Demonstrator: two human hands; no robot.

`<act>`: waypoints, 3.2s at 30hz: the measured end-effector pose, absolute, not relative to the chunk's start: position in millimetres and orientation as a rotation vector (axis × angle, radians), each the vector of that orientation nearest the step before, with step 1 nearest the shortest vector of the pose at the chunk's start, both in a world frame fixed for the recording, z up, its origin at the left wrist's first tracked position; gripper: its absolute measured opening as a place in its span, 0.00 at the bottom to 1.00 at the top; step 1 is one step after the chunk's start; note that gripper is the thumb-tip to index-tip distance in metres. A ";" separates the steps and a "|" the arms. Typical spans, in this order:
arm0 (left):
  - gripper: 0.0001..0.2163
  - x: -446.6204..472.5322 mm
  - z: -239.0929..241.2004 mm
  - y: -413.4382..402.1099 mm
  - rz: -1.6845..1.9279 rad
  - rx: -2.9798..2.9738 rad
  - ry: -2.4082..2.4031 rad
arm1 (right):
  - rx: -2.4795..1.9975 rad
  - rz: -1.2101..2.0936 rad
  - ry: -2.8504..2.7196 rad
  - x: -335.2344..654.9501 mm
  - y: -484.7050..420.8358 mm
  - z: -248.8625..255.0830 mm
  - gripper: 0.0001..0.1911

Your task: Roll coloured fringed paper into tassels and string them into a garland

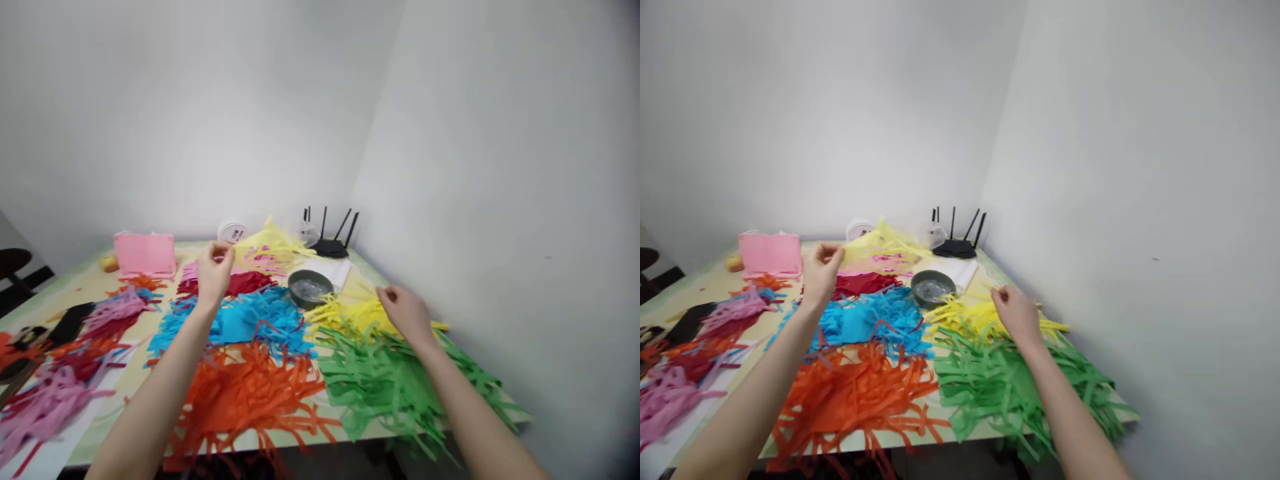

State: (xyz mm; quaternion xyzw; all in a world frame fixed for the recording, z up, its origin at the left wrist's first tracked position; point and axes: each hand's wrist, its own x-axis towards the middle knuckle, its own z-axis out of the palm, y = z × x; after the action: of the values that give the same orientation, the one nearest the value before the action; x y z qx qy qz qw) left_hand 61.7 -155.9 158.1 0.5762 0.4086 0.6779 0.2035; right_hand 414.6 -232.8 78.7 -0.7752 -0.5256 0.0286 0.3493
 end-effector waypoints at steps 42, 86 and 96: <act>0.16 -42.2 119.6 -292.5 0.663 1.815 1.012 | -0.686 0.476 -2.269 219.5 -291.0 110.0 0.24; 0.06 -33.8 92.3 -302.2 0.842 1.965 1.148 | -1.118 0.777 -1.936 196.2 -310.1 89.2 0.05; 0.07 -27.6 88.8 -308.6 0.978 1.310 0.781 | -0.976 1.135 -1.545 192.8 -316.4 80.4 0.09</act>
State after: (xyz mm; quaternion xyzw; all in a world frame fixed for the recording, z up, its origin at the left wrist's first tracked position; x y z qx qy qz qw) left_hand -27.6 -308.6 88.8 0.5690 0.3392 0.4246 0.6171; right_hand 192.8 -316.4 80.4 -0.3992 -0.6319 0.4644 0.4751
